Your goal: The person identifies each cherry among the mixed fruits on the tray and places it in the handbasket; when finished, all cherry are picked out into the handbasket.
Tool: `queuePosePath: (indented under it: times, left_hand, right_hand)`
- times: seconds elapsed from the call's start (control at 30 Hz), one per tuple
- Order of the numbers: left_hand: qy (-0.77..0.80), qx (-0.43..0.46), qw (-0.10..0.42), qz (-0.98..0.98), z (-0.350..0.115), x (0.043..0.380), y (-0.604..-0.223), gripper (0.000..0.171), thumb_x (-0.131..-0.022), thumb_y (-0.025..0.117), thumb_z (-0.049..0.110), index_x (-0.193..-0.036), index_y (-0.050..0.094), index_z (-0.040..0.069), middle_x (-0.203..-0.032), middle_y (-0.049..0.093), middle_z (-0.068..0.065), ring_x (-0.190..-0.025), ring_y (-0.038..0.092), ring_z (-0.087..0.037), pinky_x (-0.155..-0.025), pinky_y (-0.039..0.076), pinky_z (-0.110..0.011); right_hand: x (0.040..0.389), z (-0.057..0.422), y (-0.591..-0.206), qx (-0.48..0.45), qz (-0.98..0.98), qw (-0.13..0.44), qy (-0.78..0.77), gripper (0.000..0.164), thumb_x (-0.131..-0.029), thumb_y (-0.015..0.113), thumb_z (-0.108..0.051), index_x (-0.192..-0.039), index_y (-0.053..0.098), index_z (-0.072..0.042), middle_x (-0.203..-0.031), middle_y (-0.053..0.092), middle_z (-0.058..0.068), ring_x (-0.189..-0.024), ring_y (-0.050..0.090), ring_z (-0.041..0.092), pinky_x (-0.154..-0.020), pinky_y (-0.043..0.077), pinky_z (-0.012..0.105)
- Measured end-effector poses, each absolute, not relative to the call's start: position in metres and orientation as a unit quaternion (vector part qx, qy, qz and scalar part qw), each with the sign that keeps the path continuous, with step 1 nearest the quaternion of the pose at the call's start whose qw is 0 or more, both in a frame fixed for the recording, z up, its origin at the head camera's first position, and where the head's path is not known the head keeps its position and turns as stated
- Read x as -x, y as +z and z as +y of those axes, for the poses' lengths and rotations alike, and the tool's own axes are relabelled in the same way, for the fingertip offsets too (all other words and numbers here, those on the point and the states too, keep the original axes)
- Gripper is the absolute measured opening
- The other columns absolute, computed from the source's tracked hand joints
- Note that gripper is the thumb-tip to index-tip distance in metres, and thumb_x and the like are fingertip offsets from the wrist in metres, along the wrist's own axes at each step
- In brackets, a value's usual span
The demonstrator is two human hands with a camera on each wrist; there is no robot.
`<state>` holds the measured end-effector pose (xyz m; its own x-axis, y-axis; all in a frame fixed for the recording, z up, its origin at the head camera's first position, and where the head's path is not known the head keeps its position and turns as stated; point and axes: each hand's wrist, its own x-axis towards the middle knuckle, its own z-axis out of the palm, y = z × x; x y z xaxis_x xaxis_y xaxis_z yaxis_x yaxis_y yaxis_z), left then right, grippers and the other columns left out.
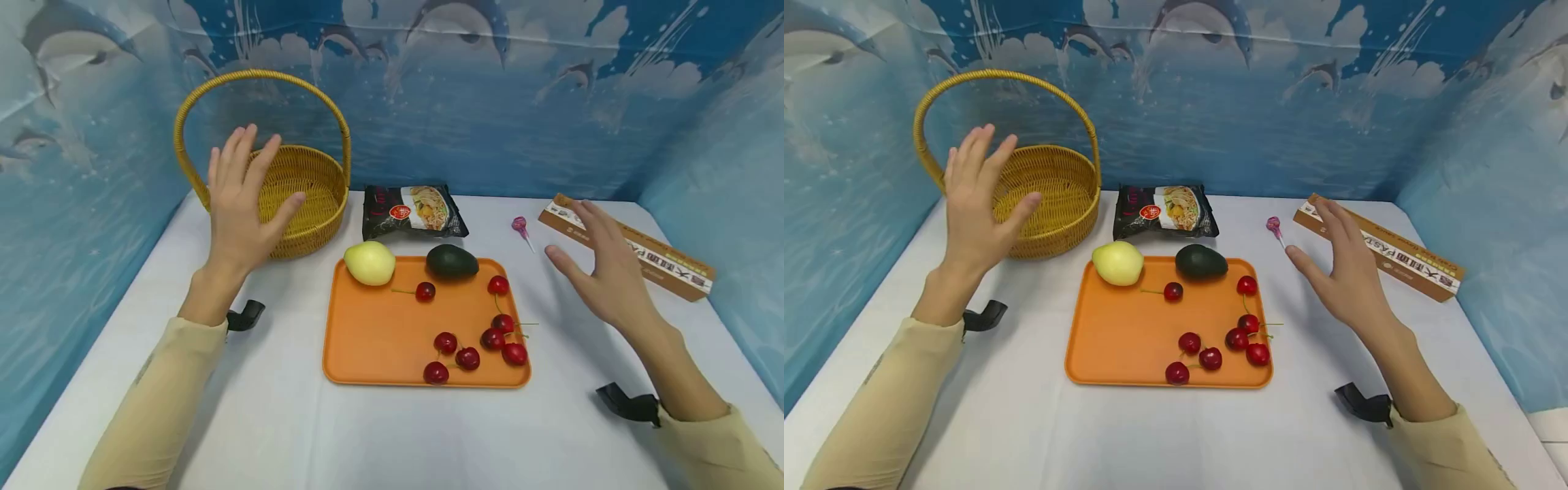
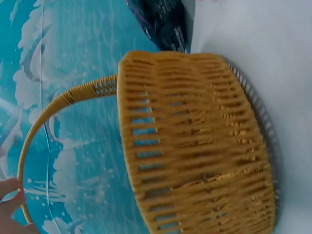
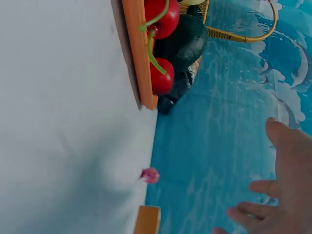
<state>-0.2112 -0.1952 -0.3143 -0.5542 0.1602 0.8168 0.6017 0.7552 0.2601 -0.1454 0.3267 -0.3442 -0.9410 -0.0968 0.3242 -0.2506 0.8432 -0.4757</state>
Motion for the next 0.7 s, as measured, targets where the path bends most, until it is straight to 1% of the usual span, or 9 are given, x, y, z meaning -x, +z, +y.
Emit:
queuePosePath:
  times: [0.1, 0.17, 0.2, 0.27, 0.33, 0.4, 0.5, 0.57, 0.7]
  left_hand:
    - [-0.303, 0.223, 0.477, -0.794, -0.199, 0.216, -0.309, 0.078, -0.100, 0.060, 0.062, -0.156, 0.049, 0.010, -0.165, 0.045, -0.011, -0.157, 0.034, -0.030, -0.131, 0.011, -0.051]
    - [-0.322, 0.212, 0.505, -0.772, -0.202, 0.218, -0.307, 0.080, -0.098, 0.061, 0.060, -0.155, 0.048, 0.006, -0.163, 0.047, -0.011, -0.156, 0.036, -0.028, -0.130, 0.014, -0.050]
    - [-0.332, 0.207, 0.516, -0.762, -0.204, 0.218, -0.305, 0.081, -0.098, 0.062, 0.060, -0.154, 0.048, 0.003, -0.162, 0.048, -0.012, -0.155, 0.037, -0.028, -0.130, 0.016, -0.049]
    - [-0.340, 0.193, 0.530, -0.753, -0.207, 0.217, -0.302, 0.086, -0.097, 0.062, 0.062, -0.152, 0.047, -0.002, -0.161, 0.049, -0.013, -0.155, 0.037, -0.026, -0.130, 0.018, -0.048]
    - [-0.347, 0.178, 0.538, -0.747, -0.211, 0.218, -0.298, 0.089, -0.096, 0.062, 0.063, -0.149, 0.047, -0.007, -0.161, 0.050, -0.013, -0.155, 0.037, -0.025, -0.130, 0.019, -0.046]
    - [-0.352, 0.155, 0.542, -0.747, -0.215, 0.219, -0.295, 0.091, -0.095, 0.062, 0.063, -0.149, 0.047, -0.009, -0.162, 0.049, -0.011, -0.156, 0.035, -0.022, -0.130, 0.019, -0.042]
    - [-0.365, 0.109, 0.533, -0.756, -0.221, 0.215, -0.297, 0.084, -0.096, 0.063, 0.054, -0.153, 0.046, -0.005, -0.164, 0.046, -0.008, -0.157, 0.031, -0.017, -0.130, 0.018, -0.037]
    - [-0.384, 0.078, 0.511, -0.765, -0.225, 0.210, -0.300, 0.076, -0.098, 0.064, 0.044, -0.157, 0.044, 0.000, -0.166, 0.042, -0.007, -0.158, 0.029, -0.014, -0.129, 0.018, -0.033]
    - [-0.431, 0.025, 0.461, -0.775, -0.237, 0.211, -0.312, 0.070, -0.102, 0.065, 0.031, -0.162, 0.038, 0.008, -0.169, 0.038, -0.003, -0.158, 0.026, -0.009, -0.127, 0.018, -0.029]
  right_hand:
    - [0.144, 0.325, -0.350, -0.086, -0.946, 0.147, 0.277, 0.079, -0.099, 0.073, -0.039, -0.166, 0.034, -0.025, -0.170, 0.034, 0.015, -0.145, 0.041, 0.050, -0.109, 0.033, 0.078]
    - [0.144, 0.324, -0.352, -0.081, -0.945, 0.140, 0.286, 0.077, -0.098, 0.075, -0.038, -0.164, 0.039, -0.022, -0.165, 0.041, 0.017, -0.138, 0.048, 0.050, -0.105, 0.040, 0.073]
    - [0.143, 0.323, -0.354, -0.077, -0.944, 0.135, 0.291, 0.075, -0.097, 0.076, -0.038, -0.162, 0.042, -0.021, -0.162, 0.045, 0.017, -0.135, 0.051, 0.049, -0.106, 0.045, 0.064]
    - [0.141, 0.324, -0.357, -0.079, -0.941, 0.132, 0.301, 0.071, -0.097, 0.077, -0.036, -0.159, 0.047, -0.019, -0.157, 0.051, 0.017, -0.133, 0.053, 0.044, -0.111, 0.049, 0.039]
    - [0.140, 0.323, -0.362, -0.089, -0.936, 0.136, 0.313, 0.065, -0.096, 0.079, -0.034, -0.154, 0.053, -0.018, -0.149, 0.058, 0.015, -0.131, 0.055, 0.036, -0.106, 0.044, 0.014]
    - [0.140, 0.320, -0.367, -0.105, -0.930, 0.141, 0.324, 0.059, -0.095, 0.081, -0.031, -0.148, 0.060, -0.019, -0.141, 0.065, 0.011, -0.130, 0.057, 0.020, -0.096, 0.034, -0.002]
    - [0.139, 0.316, -0.373, -0.136, -0.920, 0.135, 0.341, 0.050, -0.092, 0.084, -0.024, -0.139, 0.068, -0.020, -0.133, 0.069, 0.005, -0.124, 0.056, -0.003, -0.094, 0.034, -0.003]
    - [0.137, 0.312, -0.375, -0.153, -0.915, 0.125, 0.352, 0.045, -0.090, 0.086, -0.019, -0.133, 0.071, -0.020, -0.129, 0.071, 0.003, -0.119, 0.055, -0.012, -0.094, 0.037, -0.001]
    - [0.134, 0.304, -0.372, -0.180, -0.909, 0.099, 0.362, 0.042, -0.086, 0.089, -0.013, -0.125, 0.076, -0.020, -0.121, 0.074, 0.001, -0.108, 0.064, -0.005, -0.091, 0.044, 0.002]
